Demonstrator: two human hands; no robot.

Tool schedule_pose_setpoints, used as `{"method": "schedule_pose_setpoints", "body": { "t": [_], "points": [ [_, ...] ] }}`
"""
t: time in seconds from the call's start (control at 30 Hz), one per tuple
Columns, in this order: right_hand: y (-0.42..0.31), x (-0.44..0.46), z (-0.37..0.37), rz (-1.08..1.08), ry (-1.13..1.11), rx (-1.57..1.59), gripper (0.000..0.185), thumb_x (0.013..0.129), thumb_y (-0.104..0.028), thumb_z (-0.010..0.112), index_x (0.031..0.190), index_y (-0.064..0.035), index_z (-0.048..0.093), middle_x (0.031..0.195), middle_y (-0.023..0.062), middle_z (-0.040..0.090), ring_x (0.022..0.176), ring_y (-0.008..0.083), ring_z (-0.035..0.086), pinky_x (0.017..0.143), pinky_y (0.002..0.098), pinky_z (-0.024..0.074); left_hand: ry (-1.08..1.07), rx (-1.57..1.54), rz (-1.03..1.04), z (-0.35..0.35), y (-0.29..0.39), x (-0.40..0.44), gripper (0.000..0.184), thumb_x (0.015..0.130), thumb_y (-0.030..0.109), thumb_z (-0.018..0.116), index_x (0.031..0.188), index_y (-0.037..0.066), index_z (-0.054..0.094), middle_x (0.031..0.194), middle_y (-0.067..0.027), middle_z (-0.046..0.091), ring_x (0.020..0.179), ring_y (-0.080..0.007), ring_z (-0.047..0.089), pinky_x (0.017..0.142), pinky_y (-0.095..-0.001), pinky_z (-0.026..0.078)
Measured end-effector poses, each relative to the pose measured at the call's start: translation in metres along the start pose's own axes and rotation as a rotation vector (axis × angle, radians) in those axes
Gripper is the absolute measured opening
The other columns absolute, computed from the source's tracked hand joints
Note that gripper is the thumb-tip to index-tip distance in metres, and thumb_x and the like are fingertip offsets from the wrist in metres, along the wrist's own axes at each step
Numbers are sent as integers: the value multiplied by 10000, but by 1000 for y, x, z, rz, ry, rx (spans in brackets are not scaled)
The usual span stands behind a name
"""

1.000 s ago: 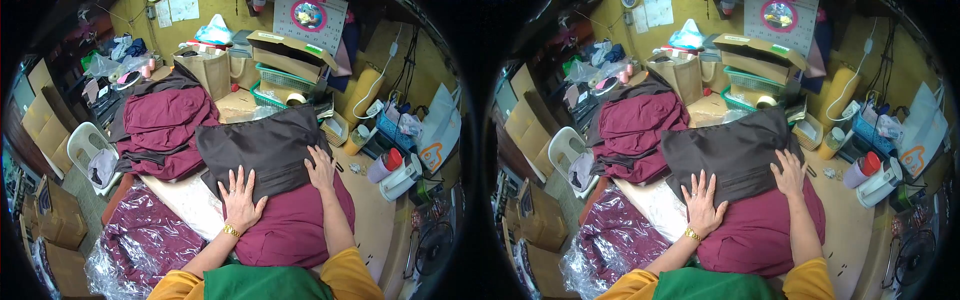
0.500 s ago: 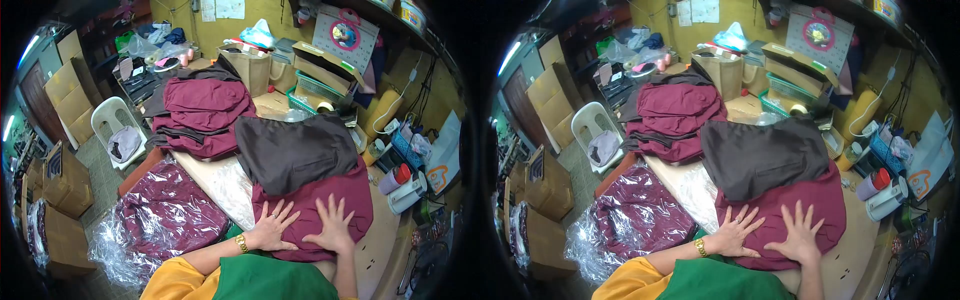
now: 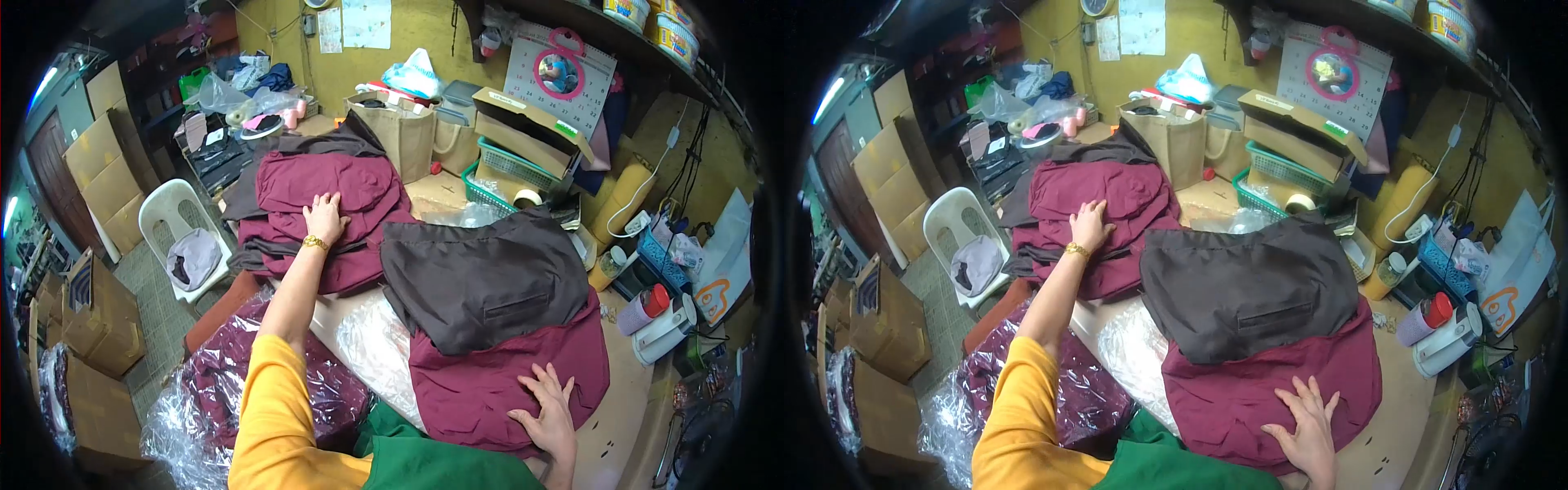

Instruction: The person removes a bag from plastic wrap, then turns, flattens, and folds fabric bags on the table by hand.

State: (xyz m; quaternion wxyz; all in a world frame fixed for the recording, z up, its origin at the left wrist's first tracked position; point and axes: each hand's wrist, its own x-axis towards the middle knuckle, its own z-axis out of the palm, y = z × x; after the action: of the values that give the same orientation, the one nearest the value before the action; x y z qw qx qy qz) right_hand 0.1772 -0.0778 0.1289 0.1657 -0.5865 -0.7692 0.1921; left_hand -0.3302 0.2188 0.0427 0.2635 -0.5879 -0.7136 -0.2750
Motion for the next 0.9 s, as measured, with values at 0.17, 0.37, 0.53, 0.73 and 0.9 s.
{"method": "schedule_pose_setpoints", "body": {
  "t": [0.17,0.37,0.53,0.73,0.9],
  "points": [
    [2,-2,-2,-6,16,17,598,729,-333,834,1245,-92,652,1390,173,546,1403,397,380,1161,678,31,-54,40,-12,-3,-1,48,183,848,255,672,988,139,688,930,-65,692,929,-280,653,881,-490,408],
    [-19,18,-12,-218,12,453,517,759,-36,795,1249,-36,634,1358,156,568,1235,303,582,1101,442,411,265,-526,176,-145,101,44,87,917,82,579,1001,57,577,853,-195,634,817,-417,629,695,-486,503],
    [-47,48,33,-210,-273,997,399,879,99,650,1269,43,590,1315,123,579,1198,208,602,1036,313,490,-309,-838,389,-174,172,-74,684,828,-39,517,1456,193,378,1060,-221,618,829,-446,662,713,-541,550],
    [-63,49,29,-98,-573,1125,586,915,72,630,1454,-20,420,1398,161,508,1241,222,571,1015,328,509,-591,-843,317,-199,179,-74,811,826,-103,438,1545,239,283,1089,-279,580,883,-492,630,749,-541,531],
    [-138,131,31,-70,-621,1128,899,899,-169,731,1547,-80,115,1393,231,463,1008,275,700,717,379,620,-18,-1013,422,-203,203,44,623,848,-56,441,1443,127,442,1055,-312,602,969,-499,596,890,-535,476]
  ]
}}
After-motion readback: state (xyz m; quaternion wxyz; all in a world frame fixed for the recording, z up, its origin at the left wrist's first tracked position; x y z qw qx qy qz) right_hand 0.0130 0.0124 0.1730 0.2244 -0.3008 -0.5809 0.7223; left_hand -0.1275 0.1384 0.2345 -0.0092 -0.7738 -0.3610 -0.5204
